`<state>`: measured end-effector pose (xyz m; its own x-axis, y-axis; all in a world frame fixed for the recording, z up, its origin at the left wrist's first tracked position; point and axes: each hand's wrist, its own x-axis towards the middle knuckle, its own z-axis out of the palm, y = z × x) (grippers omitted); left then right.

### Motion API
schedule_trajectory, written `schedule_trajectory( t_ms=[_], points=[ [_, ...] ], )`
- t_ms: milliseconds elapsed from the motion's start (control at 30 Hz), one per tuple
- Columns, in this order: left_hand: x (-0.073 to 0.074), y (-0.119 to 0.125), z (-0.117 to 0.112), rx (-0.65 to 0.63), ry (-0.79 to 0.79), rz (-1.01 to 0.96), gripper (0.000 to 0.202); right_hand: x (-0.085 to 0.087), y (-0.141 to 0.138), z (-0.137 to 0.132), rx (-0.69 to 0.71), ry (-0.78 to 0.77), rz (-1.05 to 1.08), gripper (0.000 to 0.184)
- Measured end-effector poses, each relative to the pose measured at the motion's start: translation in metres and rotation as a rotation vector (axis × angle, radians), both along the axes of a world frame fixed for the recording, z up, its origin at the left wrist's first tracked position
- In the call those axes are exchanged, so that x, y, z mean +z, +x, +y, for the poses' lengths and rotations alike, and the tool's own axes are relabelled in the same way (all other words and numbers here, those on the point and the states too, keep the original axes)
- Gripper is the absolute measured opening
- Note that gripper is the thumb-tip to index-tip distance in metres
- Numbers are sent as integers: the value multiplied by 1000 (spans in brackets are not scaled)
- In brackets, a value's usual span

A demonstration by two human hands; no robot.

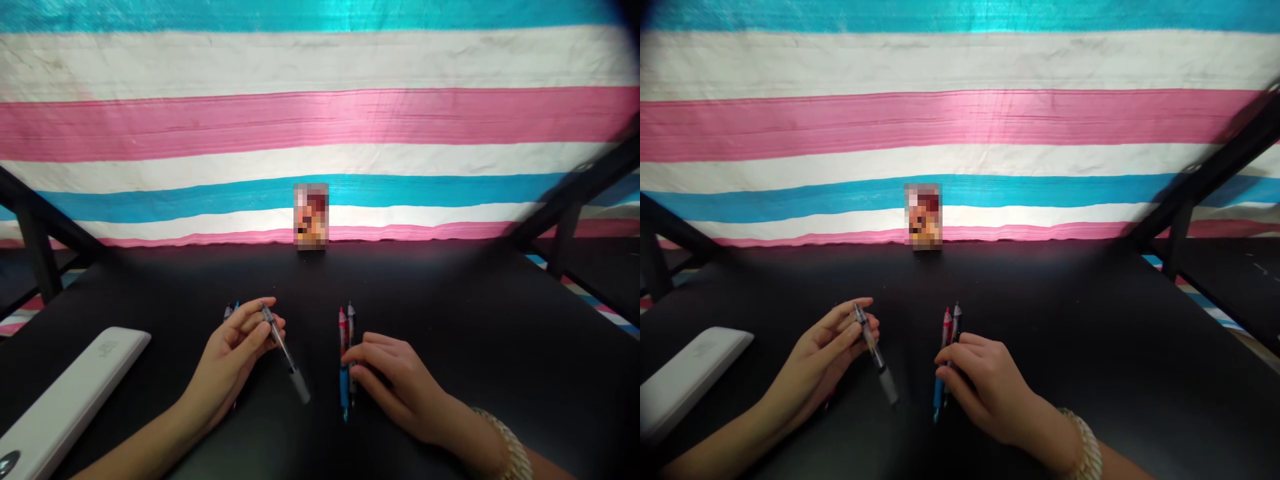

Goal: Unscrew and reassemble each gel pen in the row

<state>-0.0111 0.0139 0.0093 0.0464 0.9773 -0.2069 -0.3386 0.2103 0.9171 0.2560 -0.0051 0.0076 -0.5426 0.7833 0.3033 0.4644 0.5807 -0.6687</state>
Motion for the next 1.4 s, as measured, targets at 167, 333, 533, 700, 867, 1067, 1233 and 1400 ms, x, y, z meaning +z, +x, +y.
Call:
schedule_trajectory(
  t_ms=[167, 333, 533, 700, 867, 1067, 1233, 1400],
  points=[
    [3, 1, -1, -7, 21, 22, 40, -2, 0, 0, -7, 18, 7, 21],
    [4, 1, -2, -63, 26, 64, 31, -4, -1, 0, -7, 19, 6, 20],
    [4, -1, -4, -71, 30, 60, 28, -5, -1, 0, -13, 31, 10, 18],
    [4, -1, -5, -77, 37, 77, 30, -4, -1, 0, -21, 36, 12, 18],
    [5, 0, -4, -91, 35, 66, 30, -3, -1, -1, -20, 32, 16, 18],
    [4, -1, -4, -155, 42, 30, 27, -4, -2, -1, -19, 33, 16, 18],
    [6, -1, -4, -116, 51, 37, 31, -5, -3, 0, -20, 52, 30, 18],
    [7, -1, -2, -133, 69, 19, 29, -5, -2, 0, -16, 59, 30, 18]
  ],
)
